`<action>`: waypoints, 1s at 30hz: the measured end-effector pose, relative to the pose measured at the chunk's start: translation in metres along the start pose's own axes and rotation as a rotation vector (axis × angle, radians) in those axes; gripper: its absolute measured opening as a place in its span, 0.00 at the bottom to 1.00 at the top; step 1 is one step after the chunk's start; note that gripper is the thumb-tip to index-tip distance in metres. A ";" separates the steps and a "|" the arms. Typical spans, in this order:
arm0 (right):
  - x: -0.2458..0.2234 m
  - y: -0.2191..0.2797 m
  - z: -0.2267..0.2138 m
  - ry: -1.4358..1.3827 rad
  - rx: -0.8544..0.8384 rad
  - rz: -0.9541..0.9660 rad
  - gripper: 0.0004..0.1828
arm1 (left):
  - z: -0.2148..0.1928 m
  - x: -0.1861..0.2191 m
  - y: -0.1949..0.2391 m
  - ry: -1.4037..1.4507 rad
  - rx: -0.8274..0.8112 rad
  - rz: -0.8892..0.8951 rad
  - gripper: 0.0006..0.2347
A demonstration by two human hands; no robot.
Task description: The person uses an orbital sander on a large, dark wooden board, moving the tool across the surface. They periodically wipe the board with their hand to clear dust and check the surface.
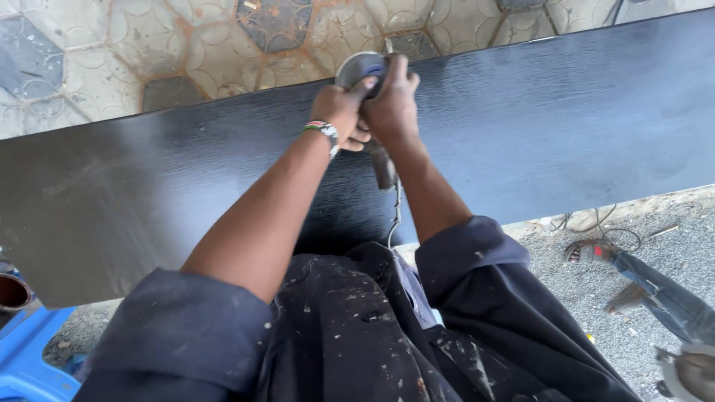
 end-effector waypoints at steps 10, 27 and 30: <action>0.086 -0.061 -0.169 0.101 0.251 -0.086 0.33 | 0.154 0.092 0.003 -0.208 -0.110 0.122 0.38; 0.039 -0.031 -0.097 0.133 0.131 -0.054 0.27 | 0.076 0.049 0.016 0.026 -0.244 0.020 0.39; 0.034 -0.029 -0.064 0.145 0.109 -0.145 0.31 | 0.045 0.032 0.014 0.033 -0.226 0.005 0.40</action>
Point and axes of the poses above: each hand's wrist, its own y-axis away from the middle knuckle, its own z-axis out of the palm, x = y × z, the point moved 1 cm from there along -y, towards the middle knuckle, and after that the axes turned 12 degrees about -y, right-handed, at the moved point
